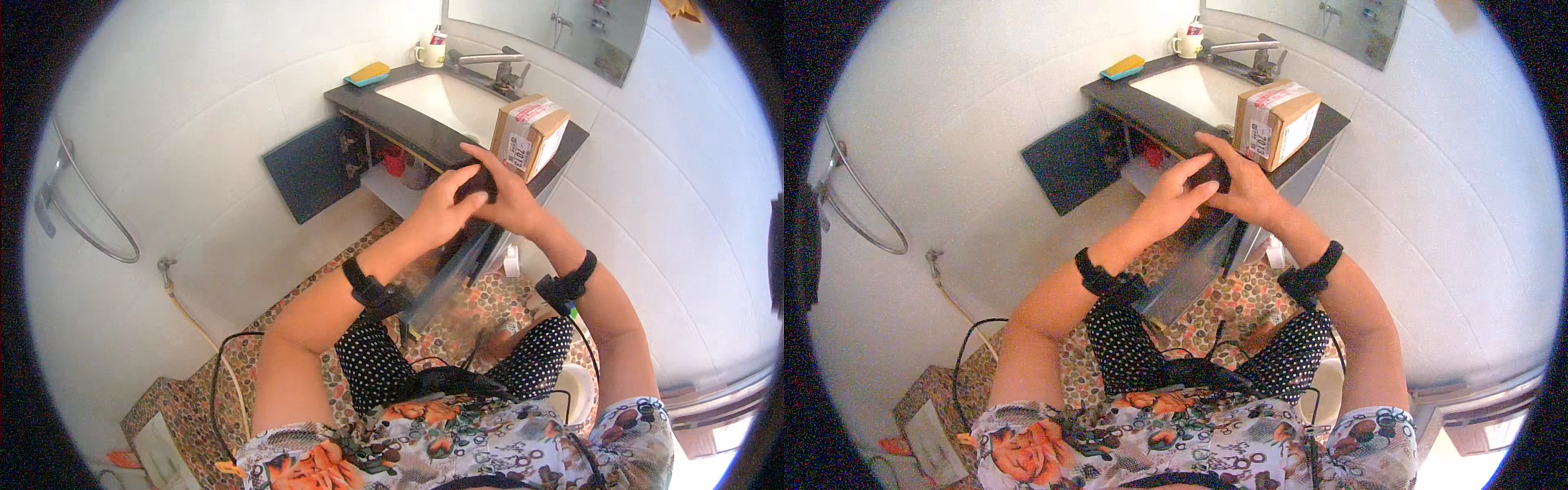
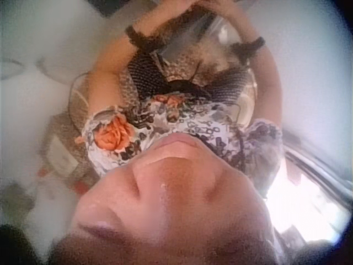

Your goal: The person wipes the exterior of a bathroom sink cabinet and vanity with a cloth, then opens the cabinet door to retrieve a small cardboard box.

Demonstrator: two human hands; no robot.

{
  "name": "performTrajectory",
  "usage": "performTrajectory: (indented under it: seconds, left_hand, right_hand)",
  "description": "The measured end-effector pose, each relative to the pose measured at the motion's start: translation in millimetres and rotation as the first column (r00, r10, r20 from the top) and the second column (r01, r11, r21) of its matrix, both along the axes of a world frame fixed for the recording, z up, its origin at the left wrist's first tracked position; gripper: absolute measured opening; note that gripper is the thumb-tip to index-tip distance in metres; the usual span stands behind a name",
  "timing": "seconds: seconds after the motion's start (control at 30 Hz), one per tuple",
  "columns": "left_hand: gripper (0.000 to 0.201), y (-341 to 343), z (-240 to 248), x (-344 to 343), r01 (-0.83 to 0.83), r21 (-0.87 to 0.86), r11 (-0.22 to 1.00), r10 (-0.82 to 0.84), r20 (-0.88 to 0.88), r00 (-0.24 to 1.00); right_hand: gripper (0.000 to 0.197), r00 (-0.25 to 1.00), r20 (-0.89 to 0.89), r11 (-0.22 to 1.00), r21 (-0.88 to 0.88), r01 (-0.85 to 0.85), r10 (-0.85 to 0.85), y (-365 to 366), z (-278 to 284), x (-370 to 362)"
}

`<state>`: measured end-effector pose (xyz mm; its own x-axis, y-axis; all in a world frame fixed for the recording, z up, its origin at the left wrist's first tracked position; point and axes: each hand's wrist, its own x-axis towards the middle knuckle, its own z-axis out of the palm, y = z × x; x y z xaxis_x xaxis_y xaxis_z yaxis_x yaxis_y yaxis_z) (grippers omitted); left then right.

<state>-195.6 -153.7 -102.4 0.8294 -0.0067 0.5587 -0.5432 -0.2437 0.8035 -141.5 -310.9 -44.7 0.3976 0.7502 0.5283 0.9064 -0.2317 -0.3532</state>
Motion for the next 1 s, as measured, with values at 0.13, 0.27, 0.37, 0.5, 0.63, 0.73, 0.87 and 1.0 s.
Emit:
performTrajectory:
  seconds: [0.13,0.27,0.37,0.5,0.63,0.73,0.87,1.0]
  left_hand:
    - [0.053,15.2,33.3,-24.8,0.047,0.06,0.997,-0.047,0.005,0.999]
    - [0.053,31.9,75.6,-41.0,0.008,0.011,1.0,-0.009,0.067,0.998]
    - [0.056,42.7,96.4,-46.7,-0.123,-0.176,0.977,0.135,0.062,0.989]
    - [0.064,44.2,96.2,-21.5,-0.235,-0.007,0.972,0.234,0.132,0.963]
    - [0.065,6.0,95.7,3.2,-0.226,0.131,0.965,0.202,0.172,0.964]
    - [0.08,-9.3,107.7,28.4,-0.247,0.218,0.944,0.221,0.134,0.966]
    - [0.106,-47.4,112.6,67.9,-0.397,0.562,0.726,0.319,0.237,0.918]
    - [0.11,-62.9,110.7,95.4,-0.324,0.692,0.645,0.329,0.132,0.935]
  right_hand:
    - [0.066,0.998,-0.047,0.987,0.147,0.059,-0.052,16.0,17.9,-9.6]
    - [0.05,0.942,0.288,0.946,0.316,0.076,-0.172,31.2,52.8,-3.2]
    - [0.04,0.809,0.488,0.927,0.331,0.178,-0.329,26.4,64.5,5.7]
    - [0.027,0.621,0.766,0.881,-0.169,0.442,-0.164,21.5,23.2,13.5]
    - [0.033,0.691,0.699,0.889,-0.185,0.42,-0.181,0.6,-9.2,21.8]
    - [0.041,0.768,0.611,0.894,-0.213,0.394,-0.193,-7.6,-2.1,7.5]
    - [0.053,0.808,0.518,0.913,-0.116,0.392,-0.281,-25.4,-17.8,9.6]
    - [0.05,0.822,0.492,0.938,-0.028,0.345,-0.288,-42.5,-24.9,11.3]
